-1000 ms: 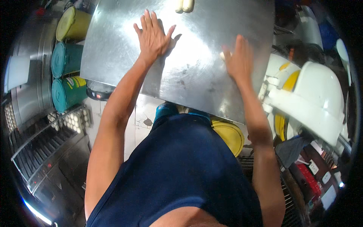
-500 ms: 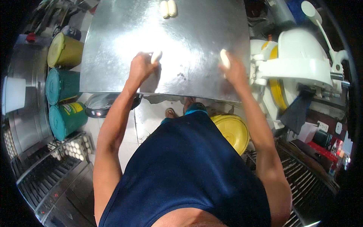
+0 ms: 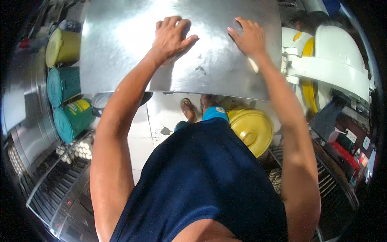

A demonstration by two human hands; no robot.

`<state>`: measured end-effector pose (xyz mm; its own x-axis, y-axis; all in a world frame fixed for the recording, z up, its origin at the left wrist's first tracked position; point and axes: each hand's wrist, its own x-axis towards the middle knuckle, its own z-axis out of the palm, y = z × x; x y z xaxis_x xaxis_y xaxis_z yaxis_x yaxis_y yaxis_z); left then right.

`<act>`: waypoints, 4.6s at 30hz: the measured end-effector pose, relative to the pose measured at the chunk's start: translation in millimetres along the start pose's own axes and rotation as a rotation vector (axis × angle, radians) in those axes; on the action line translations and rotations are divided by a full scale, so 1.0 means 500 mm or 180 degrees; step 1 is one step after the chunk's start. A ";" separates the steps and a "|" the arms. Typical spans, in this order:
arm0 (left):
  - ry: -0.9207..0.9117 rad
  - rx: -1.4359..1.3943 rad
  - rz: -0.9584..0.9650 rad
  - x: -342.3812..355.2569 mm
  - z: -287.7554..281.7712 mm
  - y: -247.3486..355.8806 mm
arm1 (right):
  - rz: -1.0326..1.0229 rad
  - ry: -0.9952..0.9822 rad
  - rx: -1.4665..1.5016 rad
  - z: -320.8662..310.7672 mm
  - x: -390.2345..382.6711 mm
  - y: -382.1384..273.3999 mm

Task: The person rolls dough into individual loaves on a metal table and places the loaves onto a baking tray before sliding the tray into a rack.

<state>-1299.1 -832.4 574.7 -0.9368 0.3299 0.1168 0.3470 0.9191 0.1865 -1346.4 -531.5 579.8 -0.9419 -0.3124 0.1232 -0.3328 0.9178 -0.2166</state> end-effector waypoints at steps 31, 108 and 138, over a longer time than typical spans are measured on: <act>0.0633 -0.0212 0.0749 -0.038 0.000 -0.045 | -0.0502 0.0634 0.0131 -0.001 -0.055 0.048; 0.1022 -0.0129 0.0327 -0.222 -0.090 0.052 | -0.1327 0.1091 0.0079 -0.114 -0.262 -0.006; -0.0027 -0.0263 -0.0363 -0.164 -0.089 0.083 | -0.0740 0.0613 -0.0075 -0.104 -0.233 -0.021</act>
<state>-1206.1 -830.9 616.1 -0.9705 0.2266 0.0820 0.2406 0.9300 0.2779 -1230.9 -491.9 618.1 -0.8138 -0.4647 0.3489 -0.5352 0.8332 -0.1387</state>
